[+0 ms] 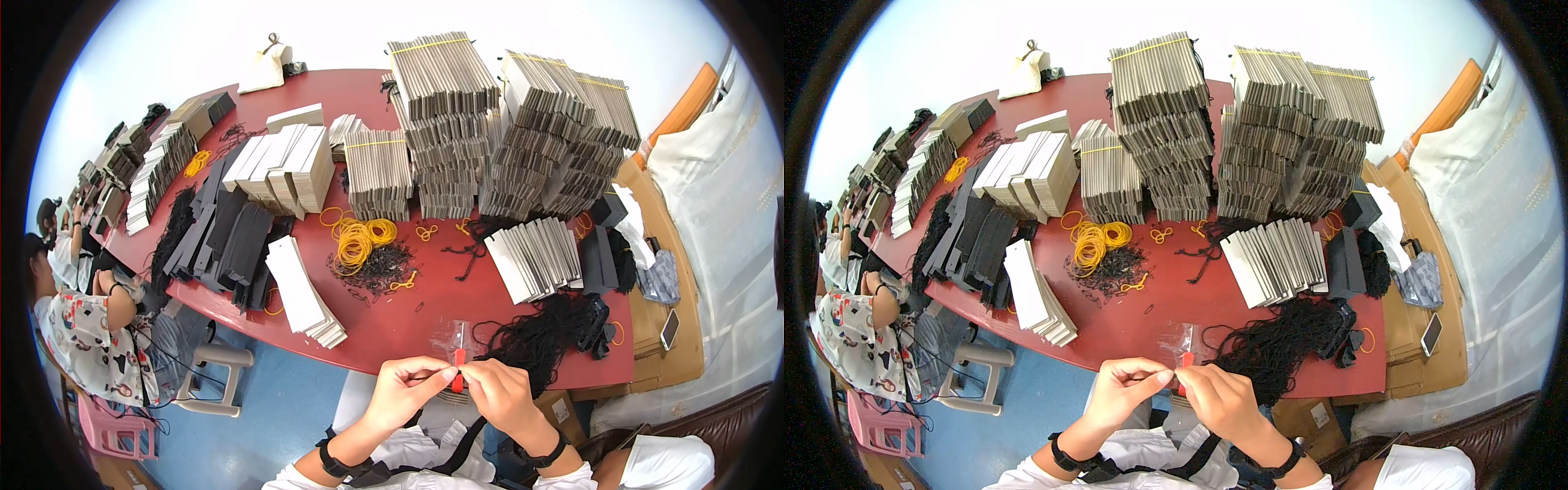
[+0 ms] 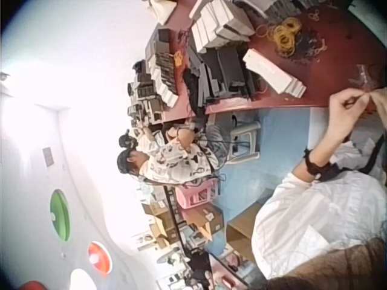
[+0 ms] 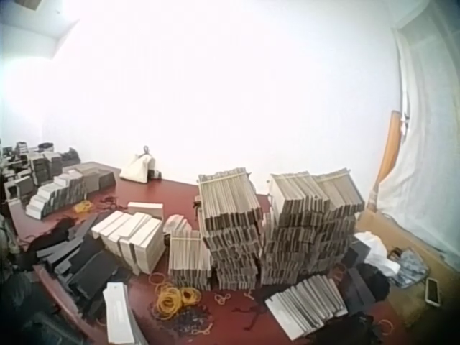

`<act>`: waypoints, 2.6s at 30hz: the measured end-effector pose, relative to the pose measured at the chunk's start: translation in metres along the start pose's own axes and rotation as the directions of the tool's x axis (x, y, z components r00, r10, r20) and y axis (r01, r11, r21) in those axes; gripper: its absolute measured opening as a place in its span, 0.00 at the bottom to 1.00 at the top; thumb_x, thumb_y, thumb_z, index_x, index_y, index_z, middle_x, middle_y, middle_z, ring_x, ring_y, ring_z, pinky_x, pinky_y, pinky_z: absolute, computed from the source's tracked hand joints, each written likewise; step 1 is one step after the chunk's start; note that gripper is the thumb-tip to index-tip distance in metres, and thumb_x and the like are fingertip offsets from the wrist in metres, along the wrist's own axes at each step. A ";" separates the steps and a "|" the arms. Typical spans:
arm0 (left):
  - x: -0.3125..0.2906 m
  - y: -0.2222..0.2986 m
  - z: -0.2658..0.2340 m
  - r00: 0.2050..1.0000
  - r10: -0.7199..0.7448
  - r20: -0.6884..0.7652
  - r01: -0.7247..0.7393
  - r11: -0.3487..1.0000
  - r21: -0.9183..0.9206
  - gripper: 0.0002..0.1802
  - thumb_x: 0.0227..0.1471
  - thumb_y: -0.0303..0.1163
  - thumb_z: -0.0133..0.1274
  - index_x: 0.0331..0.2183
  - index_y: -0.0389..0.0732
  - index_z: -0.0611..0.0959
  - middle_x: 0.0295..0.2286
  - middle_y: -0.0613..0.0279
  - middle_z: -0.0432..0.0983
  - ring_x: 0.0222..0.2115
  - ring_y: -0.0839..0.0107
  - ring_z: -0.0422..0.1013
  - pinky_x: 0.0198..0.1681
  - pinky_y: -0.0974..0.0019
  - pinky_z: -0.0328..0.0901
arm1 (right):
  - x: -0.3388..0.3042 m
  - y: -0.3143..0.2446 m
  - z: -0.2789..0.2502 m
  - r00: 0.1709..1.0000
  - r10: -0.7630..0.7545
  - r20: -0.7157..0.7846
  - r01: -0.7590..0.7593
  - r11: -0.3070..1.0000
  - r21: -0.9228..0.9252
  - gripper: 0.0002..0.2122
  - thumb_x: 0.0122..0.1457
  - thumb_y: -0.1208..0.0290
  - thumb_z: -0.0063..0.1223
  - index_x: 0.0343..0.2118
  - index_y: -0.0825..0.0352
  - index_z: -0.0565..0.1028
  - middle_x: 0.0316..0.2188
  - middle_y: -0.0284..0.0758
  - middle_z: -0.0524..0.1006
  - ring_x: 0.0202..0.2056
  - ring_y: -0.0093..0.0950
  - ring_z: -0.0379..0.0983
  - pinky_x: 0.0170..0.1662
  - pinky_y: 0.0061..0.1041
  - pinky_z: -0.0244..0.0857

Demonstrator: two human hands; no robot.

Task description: Manually placing small black lanyard or cord components into clear plastic bags at an assembly table.

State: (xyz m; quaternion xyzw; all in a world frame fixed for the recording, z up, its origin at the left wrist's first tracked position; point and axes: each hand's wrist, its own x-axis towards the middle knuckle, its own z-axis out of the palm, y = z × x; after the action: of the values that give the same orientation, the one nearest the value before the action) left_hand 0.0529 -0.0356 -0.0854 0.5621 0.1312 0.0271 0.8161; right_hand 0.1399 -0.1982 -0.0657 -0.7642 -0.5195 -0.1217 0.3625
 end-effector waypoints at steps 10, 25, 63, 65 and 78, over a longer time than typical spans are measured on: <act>-0.001 0.000 0.001 0.999 0.033 0.027 -0.031 0.998 -0.054 0.08 0.54 0.25 0.56 0.36 0.31 0.82 0.32 0.60 0.79 0.32 0.80 0.72 0.39 0.75 0.68 | 0.002 -0.002 -0.002 0.984 0.175 0.038 -0.179 0.951 0.250 0.11 0.51 0.81 0.56 0.39 0.70 0.73 0.28 0.39 0.77 0.26 0.33 0.76 0.28 0.27 0.70; 0.002 0.005 0.002 0.993 0.028 0.112 -0.009 0.987 -0.163 0.09 0.55 0.22 0.51 0.39 0.40 0.70 0.17 0.80 0.54 0.19 0.89 0.48 0.22 0.78 0.44 | 0.001 0.000 -0.010 0.989 0.084 0.119 -0.096 0.990 0.102 0.06 0.44 0.76 0.63 0.26 0.65 0.76 0.25 0.31 0.76 0.25 0.27 0.74 0.26 0.24 0.69; -0.039 -0.046 -0.005 0.930 0.207 0.305 -0.344 0.783 0.518 0.06 0.54 0.24 0.53 0.35 0.34 0.77 0.27 0.58 0.80 0.28 0.70 0.78 0.33 0.70 0.71 | -0.141 0.053 -0.044 0.555 0.534 0.638 -0.831 0.397 0.390 0.04 0.52 0.74 0.60 0.29 0.69 0.77 0.21 0.27 0.76 0.22 0.13 0.66 0.24 0.15 0.60; -0.037 -0.048 -0.005 0.946 0.171 0.276 -0.296 0.805 0.514 0.05 0.54 0.24 0.53 0.35 0.34 0.76 0.26 0.58 0.79 0.28 0.70 0.78 0.33 0.70 0.71 | -0.146 0.055 -0.040 0.522 0.551 0.651 -0.852 0.365 0.375 0.05 0.53 0.74 0.60 0.29 0.69 0.77 0.21 0.27 0.76 0.22 0.13 0.66 0.25 0.15 0.60; -0.036 -0.062 -0.023 0.966 -0.044 0.255 -0.114 0.812 0.573 0.15 0.61 0.35 0.45 0.43 0.33 0.76 0.34 0.53 0.78 0.34 0.70 0.76 0.36 0.68 0.70 | -0.100 0.019 -0.061 0.730 0.290 0.619 -0.652 0.567 0.503 0.03 0.51 0.76 0.60 0.29 0.68 0.78 0.23 0.31 0.77 0.19 0.17 0.64 0.22 0.16 0.56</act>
State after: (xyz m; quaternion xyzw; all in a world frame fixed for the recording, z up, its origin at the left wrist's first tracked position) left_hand 0.0059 -0.0443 -0.1433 0.7860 0.0163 -0.0720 0.6139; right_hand 0.1249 -0.3139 -0.0874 -0.6882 -0.3643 0.3757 0.5025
